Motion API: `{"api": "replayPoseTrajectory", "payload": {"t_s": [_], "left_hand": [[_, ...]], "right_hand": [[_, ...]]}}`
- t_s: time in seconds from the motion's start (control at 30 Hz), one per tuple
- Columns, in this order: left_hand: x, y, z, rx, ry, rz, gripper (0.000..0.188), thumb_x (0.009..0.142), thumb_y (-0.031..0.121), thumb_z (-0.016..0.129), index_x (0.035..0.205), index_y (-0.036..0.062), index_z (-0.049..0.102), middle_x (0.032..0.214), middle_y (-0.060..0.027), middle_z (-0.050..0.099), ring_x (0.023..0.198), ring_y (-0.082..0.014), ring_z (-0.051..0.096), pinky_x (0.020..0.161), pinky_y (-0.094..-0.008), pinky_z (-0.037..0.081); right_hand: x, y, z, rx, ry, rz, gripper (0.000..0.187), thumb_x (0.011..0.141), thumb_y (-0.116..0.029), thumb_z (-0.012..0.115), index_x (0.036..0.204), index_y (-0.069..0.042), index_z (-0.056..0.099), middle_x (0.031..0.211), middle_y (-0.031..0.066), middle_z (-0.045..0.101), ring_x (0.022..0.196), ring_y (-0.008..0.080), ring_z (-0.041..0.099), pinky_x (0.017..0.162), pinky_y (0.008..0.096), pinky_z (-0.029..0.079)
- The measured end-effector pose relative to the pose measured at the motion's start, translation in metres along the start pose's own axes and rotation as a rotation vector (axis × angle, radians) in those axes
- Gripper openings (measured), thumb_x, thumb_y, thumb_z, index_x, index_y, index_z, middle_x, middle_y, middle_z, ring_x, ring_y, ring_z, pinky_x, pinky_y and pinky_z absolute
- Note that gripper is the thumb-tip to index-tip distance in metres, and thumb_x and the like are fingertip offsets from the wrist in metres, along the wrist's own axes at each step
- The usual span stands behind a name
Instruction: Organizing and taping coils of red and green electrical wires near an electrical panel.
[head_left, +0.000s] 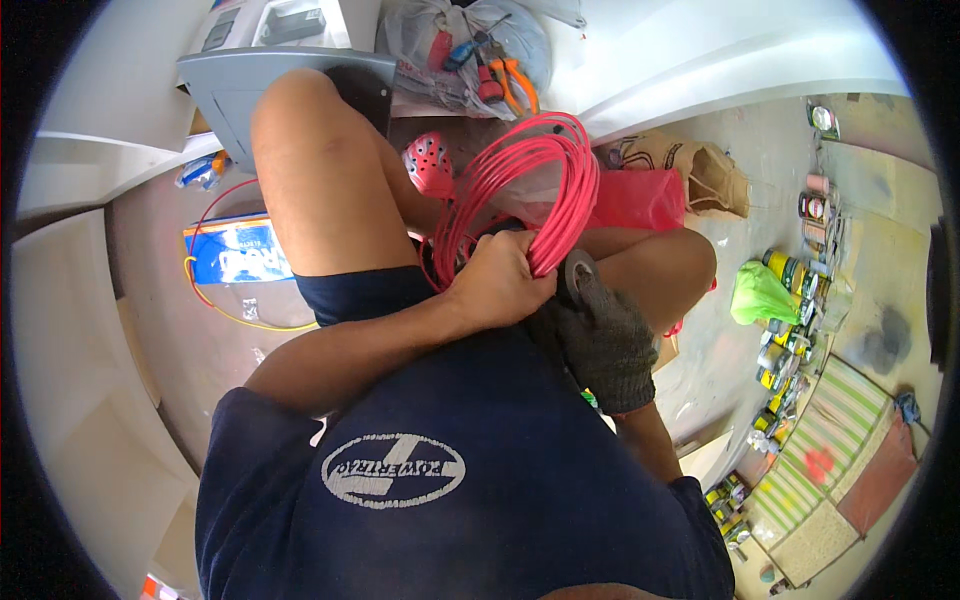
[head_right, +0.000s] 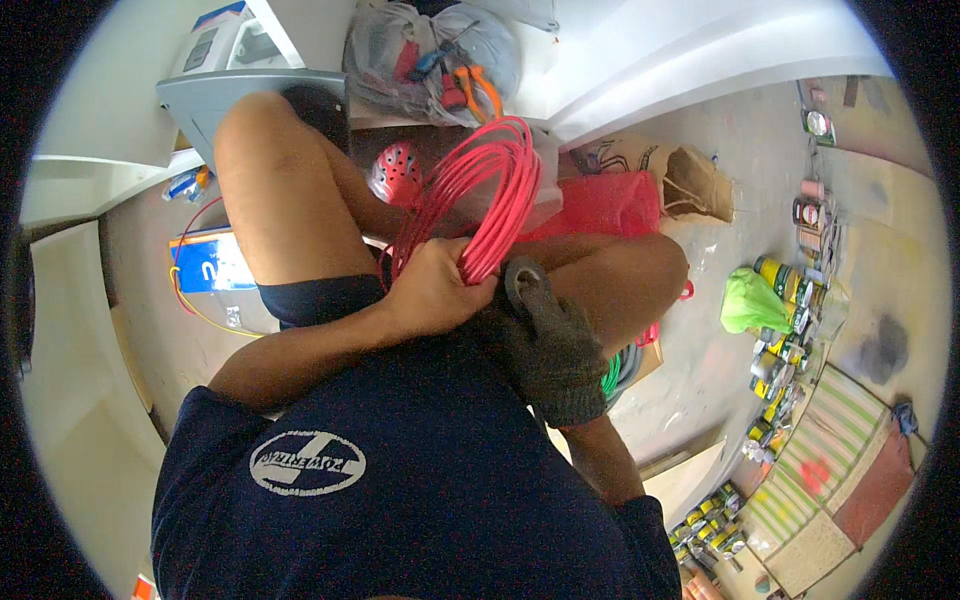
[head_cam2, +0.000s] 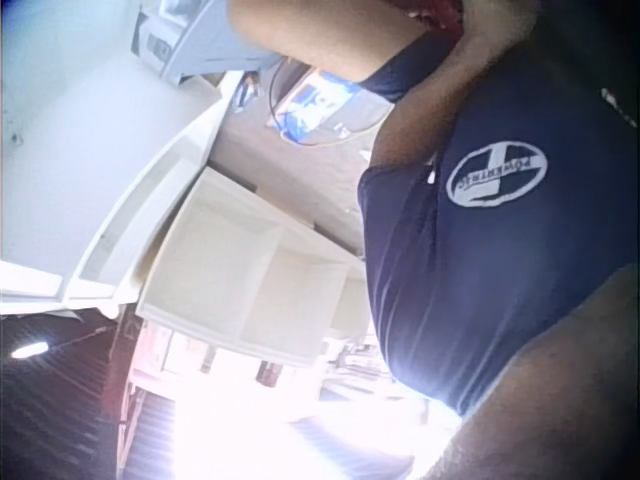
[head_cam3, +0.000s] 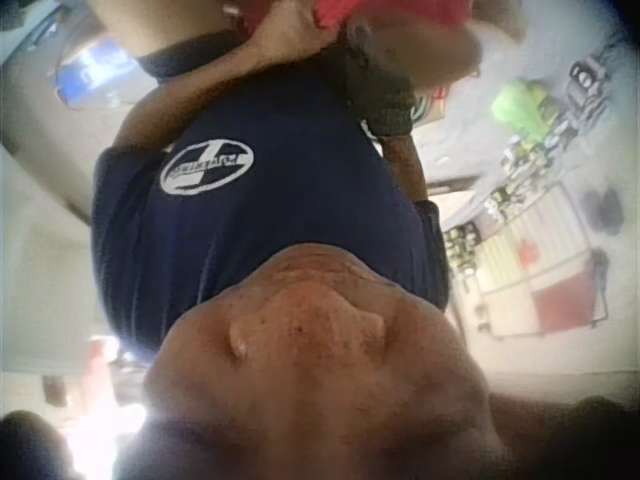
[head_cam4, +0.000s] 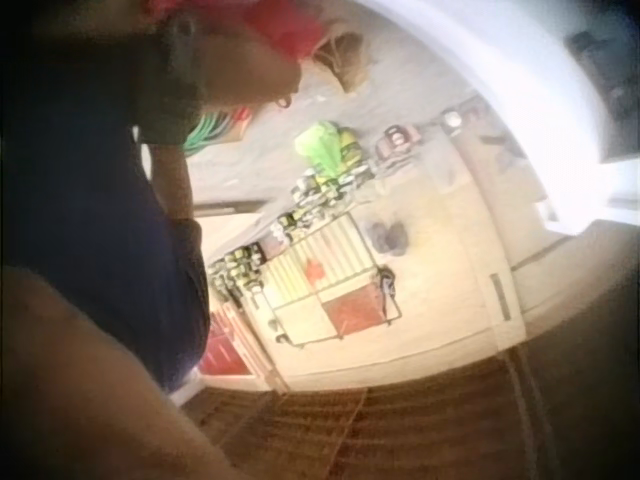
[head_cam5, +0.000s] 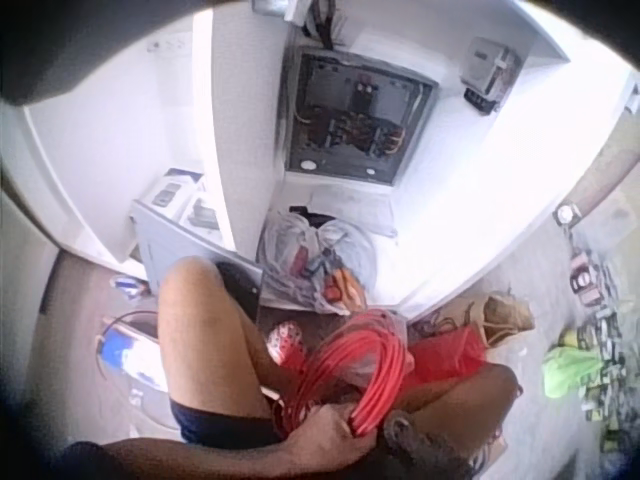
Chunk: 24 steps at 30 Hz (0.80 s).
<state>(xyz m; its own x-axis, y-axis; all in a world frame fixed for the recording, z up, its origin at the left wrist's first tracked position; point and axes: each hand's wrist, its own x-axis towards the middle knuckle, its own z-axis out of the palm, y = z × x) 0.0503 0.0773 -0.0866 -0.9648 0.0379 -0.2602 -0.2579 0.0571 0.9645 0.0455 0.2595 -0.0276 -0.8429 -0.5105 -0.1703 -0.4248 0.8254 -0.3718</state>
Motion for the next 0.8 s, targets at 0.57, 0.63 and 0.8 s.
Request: {"api": "replayPoseTrajectory", "payload": {"t_s": [0.57, 0.63, 0.8], "left_hand": [[-0.001, 0.004, -0.013, 0.007, -0.219, -0.187, 0.017, 0.075, 0.012, 0.065, 0.086, -0.0017, 0.064, 0.066, -0.0123, 0.061, 0.061, -0.0156, 0.061, 0.059, -0.0352, 0.048], [0.001, 0.001, -0.010, -0.093, -0.143, -0.179, 0.019, 0.077, 0.014, 0.069, 0.088, -0.0014, 0.065, 0.067, -0.0115, 0.062, 0.061, -0.0151, 0.060, 0.059, -0.0347, 0.048], [-0.002, -0.004, -0.004, 0.029, -0.094, -0.079, 0.016, 0.080, 0.010, 0.072, 0.087, -0.0014, 0.064, 0.071, -0.0039, 0.064, 0.067, -0.0099, 0.059, 0.064, -0.0292, 0.050]], "right_hand": [[0.006, -0.018, -0.005, -0.062, -0.078, 0.106, 0.044, 0.077, -0.030, 0.075, 0.113, -0.008, 0.064, 0.082, 0.0171, 0.064, 0.079, 0.0337, 0.062, 0.064, 0.0437, 0.049], [0.007, -0.018, -0.008, -0.071, -0.042, 0.087, 0.037, 0.088, -0.039, 0.062, 0.114, -0.014, 0.060, 0.080, 0.0162, 0.062, 0.074, 0.0332, 0.063, 0.061, 0.0481, 0.050], [-0.001, -0.011, -0.003, -0.100, 0.011, 0.073, 0.037, 0.087, -0.039, 0.063, 0.114, -0.014, 0.060, 0.082, 0.0156, 0.062, 0.072, 0.0335, 0.062, 0.060, 0.0473, 0.050]]}}
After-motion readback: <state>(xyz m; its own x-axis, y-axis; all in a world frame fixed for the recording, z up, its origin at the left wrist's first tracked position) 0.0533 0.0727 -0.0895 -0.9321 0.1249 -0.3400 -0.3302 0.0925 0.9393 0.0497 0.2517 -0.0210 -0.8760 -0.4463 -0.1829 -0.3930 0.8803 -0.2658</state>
